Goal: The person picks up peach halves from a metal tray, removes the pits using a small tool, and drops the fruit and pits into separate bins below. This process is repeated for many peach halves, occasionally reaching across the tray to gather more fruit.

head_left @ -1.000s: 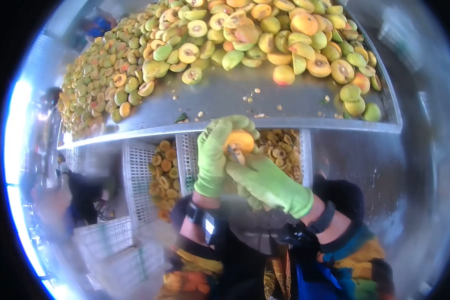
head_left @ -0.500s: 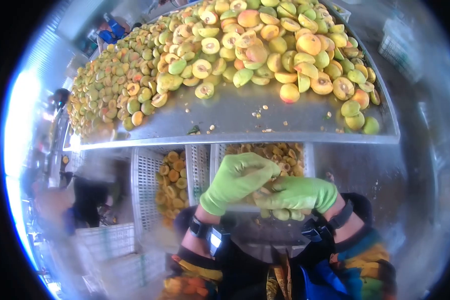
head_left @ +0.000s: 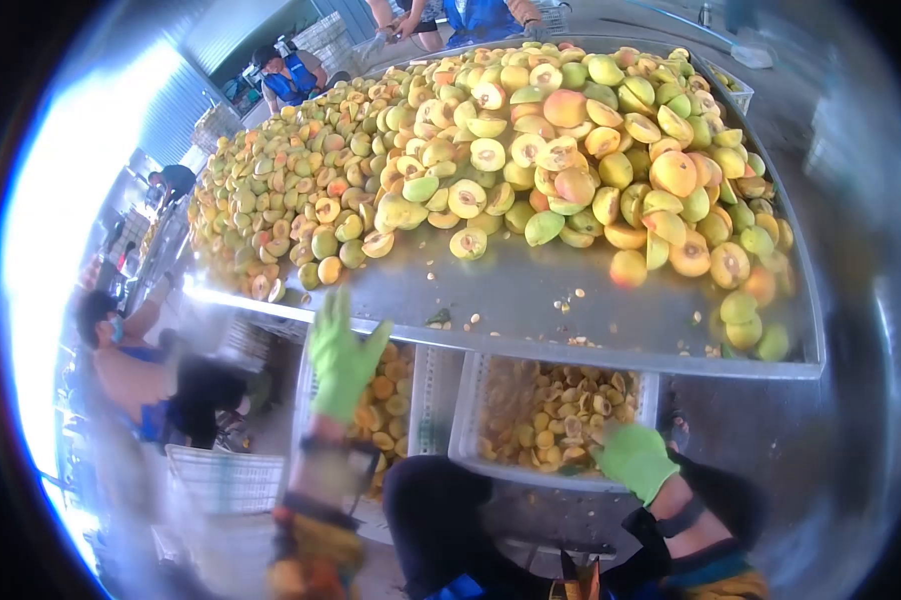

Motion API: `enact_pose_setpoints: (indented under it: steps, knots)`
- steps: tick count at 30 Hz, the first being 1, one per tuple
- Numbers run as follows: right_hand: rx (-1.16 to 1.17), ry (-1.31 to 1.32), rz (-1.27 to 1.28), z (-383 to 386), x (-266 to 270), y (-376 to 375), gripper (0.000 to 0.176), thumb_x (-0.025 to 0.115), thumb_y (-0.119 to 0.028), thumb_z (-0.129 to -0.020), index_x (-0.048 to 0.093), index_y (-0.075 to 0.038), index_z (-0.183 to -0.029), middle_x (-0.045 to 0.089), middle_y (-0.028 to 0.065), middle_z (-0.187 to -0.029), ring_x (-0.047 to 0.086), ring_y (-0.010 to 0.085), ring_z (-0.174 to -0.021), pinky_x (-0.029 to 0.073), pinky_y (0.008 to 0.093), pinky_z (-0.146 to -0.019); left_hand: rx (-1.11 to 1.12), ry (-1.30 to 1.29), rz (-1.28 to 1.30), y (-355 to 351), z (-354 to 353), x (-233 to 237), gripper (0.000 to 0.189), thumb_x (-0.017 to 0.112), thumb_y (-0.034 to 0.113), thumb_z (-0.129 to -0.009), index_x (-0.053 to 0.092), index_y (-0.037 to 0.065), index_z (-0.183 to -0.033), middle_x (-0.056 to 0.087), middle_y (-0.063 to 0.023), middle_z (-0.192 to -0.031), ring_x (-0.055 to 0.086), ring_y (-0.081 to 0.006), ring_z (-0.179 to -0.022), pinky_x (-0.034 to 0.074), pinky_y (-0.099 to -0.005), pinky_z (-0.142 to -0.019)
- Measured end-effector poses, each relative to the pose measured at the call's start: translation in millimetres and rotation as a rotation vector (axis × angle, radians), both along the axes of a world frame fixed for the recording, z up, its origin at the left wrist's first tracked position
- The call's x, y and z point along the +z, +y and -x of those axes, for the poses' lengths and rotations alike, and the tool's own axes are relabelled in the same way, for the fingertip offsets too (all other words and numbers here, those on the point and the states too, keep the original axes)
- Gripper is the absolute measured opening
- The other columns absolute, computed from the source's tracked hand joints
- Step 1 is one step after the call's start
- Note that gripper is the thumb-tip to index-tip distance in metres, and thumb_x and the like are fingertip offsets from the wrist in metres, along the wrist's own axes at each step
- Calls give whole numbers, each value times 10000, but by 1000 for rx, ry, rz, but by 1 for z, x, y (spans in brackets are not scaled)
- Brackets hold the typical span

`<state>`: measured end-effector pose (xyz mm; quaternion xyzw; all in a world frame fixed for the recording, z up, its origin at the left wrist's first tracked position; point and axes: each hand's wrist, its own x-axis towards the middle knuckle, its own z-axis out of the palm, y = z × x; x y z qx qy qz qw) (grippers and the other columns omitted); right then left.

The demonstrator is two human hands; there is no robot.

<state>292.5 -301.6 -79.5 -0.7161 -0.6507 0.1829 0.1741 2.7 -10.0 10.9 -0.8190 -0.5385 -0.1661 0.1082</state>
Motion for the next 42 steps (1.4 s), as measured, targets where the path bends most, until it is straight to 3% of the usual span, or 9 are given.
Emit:
enact_pose_setpoints:
  steps: [6, 13, 18, 23, 29, 31, 35, 37, 42]
  knots:
    - [-139, 123, 59, -6, 24, 25, 234, 661, -273, -852, 611, -45, -870, 639, 160, -752, 651, 366, -691, 511, 457, -606, -78, -158, 584, 114, -158, -40, 466, 689, 379, -828, 601, 7, -1095, 663, -228, -1045, 659, -338, -930, 515, -427, -772]
    - [-52, 253, -274, -9, 35, 42, 191, 659, -215, -890, 610, -33, -924, 641, 138, -815, 641, 322, -776, 490, 425, -642, -424, -337, 266, 52, -207, -52, 365, 690, 150, -783, 582, 3, -1100, 669, -208, -929, 651, -373, -840, 526, -427, -734]
    - [-246, 598, -417, 17, 83, 52, 198, 673, -216, -888, 582, -41, -898, 610, 160, -703, 628, 344, -650, 487, 418, -577, -560, -1375, 1534, -65, -143, 2, 334, 663, 63, -868, 565, -41, -1169, 653, -98, -1099, 636, -186, -925, 516, -302, -847]
    - [-138, 350, -383, 47, 75, 50, 257, 648, -284, -920, 588, -36, -889, 603, 178, -672, 622, 346, -619, 461, 436, -539, -493, -1445, 1395, -140, -120, 12, 395, 616, 123, -930, 525, -14, -1289, 620, -118, -1142, 605, -188, -962, 496, -289, -857]
    - [-252, 699, -345, 70, 73, 50, 302, 585, -302, -972, 578, -18, -870, 589, 170, -652, 610, 311, -579, 442, 398, -505, -355, -1810, 1441, -152, -123, 11, 428, 517, 280, -990, 517, -2, -1312, 599, -143, -1193, 584, -185, -1018, 485, -281, -865]
    - [-168, 258, -449, 76, 61, 56, 318, 565, -308, -987, 577, -13, -869, 574, 149, -633, 609, 260, -566, 433, 365, -498, -347, -1789, 1391, -150, -125, 14, 428, 507, 292, -989, 527, 1, -1303, 595, -151, -1204, 582, -185, -1033, 485, -285, -872]
    - [-161, 230, -463, 88, 71, 64, 298, 572, -294, -986, 575, -11, -894, 564, 128, -620, 610, 231, -558, 423, 349, -489, -195, -1590, 1059, -146, -129, 12, 392, 455, 284, -991, 576, 6, -1240, 629, -144, -1129, 595, -177, -992, 495, -287, -851]
    - [-144, 808, -223, 88, 80, 62, 166, 507, -145, -1007, 607, -15, -1035, 595, 33, -820, 582, 127, -726, 411, 308, -573, -224, -1516, 994, -145, -127, 12, 395, 431, 289, -995, 589, 5, -1220, 640, -141, -1102, 602, -177, -980, 495, -285, -848]
    - [-249, 901, -246, 95, 84, 66, 148, 532, -145, -1000, 595, -14, -971, 583, 51, -753, 579, 131, -652, 412, 286, -551, -197, -1712, 955, -149, -123, 14, 299, 496, 187, -988, 623, -18, -1163, 656, -98, -1083, 597, -136, -919, 504, -255, -804]
